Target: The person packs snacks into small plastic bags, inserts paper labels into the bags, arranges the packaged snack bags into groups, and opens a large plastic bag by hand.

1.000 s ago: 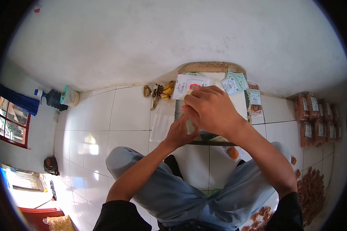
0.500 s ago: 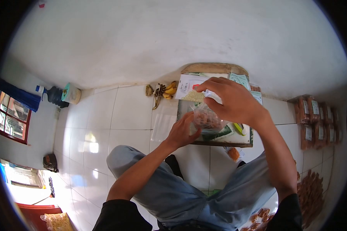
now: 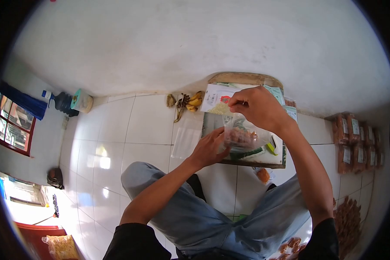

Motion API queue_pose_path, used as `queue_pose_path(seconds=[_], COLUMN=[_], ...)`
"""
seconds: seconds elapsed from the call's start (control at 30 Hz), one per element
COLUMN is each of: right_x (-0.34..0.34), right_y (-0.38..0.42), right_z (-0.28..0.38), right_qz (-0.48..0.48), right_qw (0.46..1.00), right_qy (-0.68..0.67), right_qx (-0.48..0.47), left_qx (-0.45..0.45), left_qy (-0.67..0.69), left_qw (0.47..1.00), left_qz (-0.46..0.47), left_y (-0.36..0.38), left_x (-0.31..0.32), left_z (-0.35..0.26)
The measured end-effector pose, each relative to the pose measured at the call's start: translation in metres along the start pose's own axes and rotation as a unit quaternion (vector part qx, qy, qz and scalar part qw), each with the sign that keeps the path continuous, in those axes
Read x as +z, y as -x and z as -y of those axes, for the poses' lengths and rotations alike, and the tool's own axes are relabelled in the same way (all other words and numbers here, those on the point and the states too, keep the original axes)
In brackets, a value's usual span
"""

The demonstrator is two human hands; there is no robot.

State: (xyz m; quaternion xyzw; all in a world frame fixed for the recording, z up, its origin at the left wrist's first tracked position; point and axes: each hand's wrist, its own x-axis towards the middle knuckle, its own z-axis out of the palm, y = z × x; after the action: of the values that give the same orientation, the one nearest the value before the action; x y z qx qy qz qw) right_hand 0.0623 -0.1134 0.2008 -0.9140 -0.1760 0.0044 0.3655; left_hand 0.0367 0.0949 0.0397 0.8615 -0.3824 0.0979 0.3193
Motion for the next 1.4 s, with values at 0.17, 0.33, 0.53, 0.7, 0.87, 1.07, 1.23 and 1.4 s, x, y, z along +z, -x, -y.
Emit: queue_pose_path(seconds=[0.17,0.33,0.53,0.7,0.87,1.07,1.23,1.4], right_x=[0.0,0.002,-0.013,0.03,0.016,-0.004,-0.031,-0.05], right_y=[0.0,-0.004,0.012,0.021,0.028,0.039,0.048,0.068], right_z=[-0.001,-0.003,0.025,0.006,0.017,0.018,-0.002,-0.024], right_qz=[-0.022,-0.055,-0.012,-0.066,-0.033,-0.007,-0.036,0.063], right_qw=[0.998,0.992,0.993,0.964,0.988,0.995,0.997,0.992], right_qy=[0.02,0.034,0.097,0.246,0.122,0.07,-0.02,0.024], right_qx=[-0.051,-0.112,-0.064,-0.078,-0.086,-0.073,-0.06,0.111], left_qx=[0.015,0.016,0.015,0.035,0.026,0.022,0.037,0.045], left_qy=[0.004,0.004,0.006,-0.013,-0.014,0.019,0.007,0.022], left_qw=[0.999,1.0,1.0,0.999,0.999,0.999,0.999,0.998], left_qz=[-0.03,0.008,-0.003,-0.01,-0.028,-0.027,-0.035,-0.038], left_y=[0.004,0.005,0.007,0.008,0.008,0.007,0.003,0.001], left_x=[0.003,0.005,0.008,0.009,0.01,0.005,0.0,0.002], left_z=[0.004,0.009,0.011,0.013,0.013,0.009,0.004,0.007])
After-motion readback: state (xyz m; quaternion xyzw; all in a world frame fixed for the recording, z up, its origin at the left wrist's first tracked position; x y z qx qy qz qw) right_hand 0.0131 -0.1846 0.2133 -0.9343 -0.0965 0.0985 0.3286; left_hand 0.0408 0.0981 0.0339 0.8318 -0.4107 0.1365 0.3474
